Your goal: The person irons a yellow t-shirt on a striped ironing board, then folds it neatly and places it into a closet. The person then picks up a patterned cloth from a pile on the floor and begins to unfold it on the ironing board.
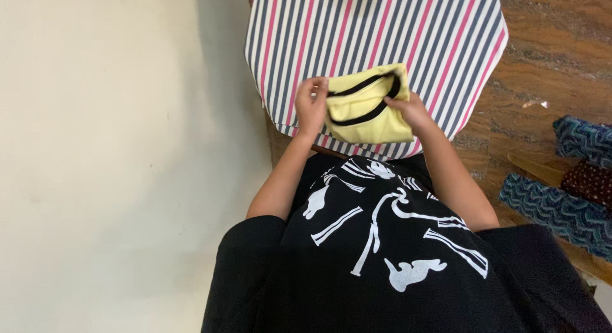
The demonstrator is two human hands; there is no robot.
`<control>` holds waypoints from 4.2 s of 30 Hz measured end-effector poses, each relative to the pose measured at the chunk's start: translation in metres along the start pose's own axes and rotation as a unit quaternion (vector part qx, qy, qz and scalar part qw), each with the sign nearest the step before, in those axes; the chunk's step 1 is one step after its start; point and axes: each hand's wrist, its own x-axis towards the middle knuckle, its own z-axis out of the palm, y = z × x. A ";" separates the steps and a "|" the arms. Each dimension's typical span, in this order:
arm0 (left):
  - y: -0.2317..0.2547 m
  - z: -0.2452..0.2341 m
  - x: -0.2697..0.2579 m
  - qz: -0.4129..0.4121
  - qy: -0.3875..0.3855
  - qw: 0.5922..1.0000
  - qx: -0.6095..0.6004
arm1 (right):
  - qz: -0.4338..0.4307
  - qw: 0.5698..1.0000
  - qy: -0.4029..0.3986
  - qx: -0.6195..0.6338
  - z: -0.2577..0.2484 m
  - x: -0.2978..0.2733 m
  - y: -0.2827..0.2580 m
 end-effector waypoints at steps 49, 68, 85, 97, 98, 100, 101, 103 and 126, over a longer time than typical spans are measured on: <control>-0.137 0.066 0.007 -0.200 -0.102 0.950 0.216 | -0.326 0.796 0.158 -0.485 0.078 0.021 -0.001; -0.142 0.094 0.003 -0.129 -0.097 0.987 0.026 | -0.272 0.948 0.113 -0.119 0.031 0.078 0.053; -0.142 0.107 0.003 -0.167 -0.136 0.976 -0.026 | -0.349 0.879 0.163 -0.280 0.054 0.017 0.025; -0.136 0.115 0.015 -0.353 -0.204 0.865 -0.292 | -0.202 0.978 -0.035 -0.049 0.035 0.072 0.055; -0.131 0.117 0.017 -0.352 -0.199 0.871 -0.280 | -0.186 0.981 -0.033 -0.036 0.030 0.077 0.058; -0.123 0.117 0.019 -0.338 -0.180 0.888 -0.255 | -0.151 0.988 -0.028 -0.010 0.023 0.081 0.065; -0.119 0.117 0.018 -0.325 -0.167 0.899 -0.242 | -0.159 0.987 -0.019 0.005 0.021 0.082 0.069; -0.114 0.118 0.021 -0.291 -0.130 0.926 -0.203 | -0.177 0.984 -0.002 0.035 0.018 0.086 0.070; -0.114 0.108 -0.003 -0.051 -0.061 0.995 -0.059 | -0.103 0.990 -0.010 -0.100 0.055 0.125 -0.010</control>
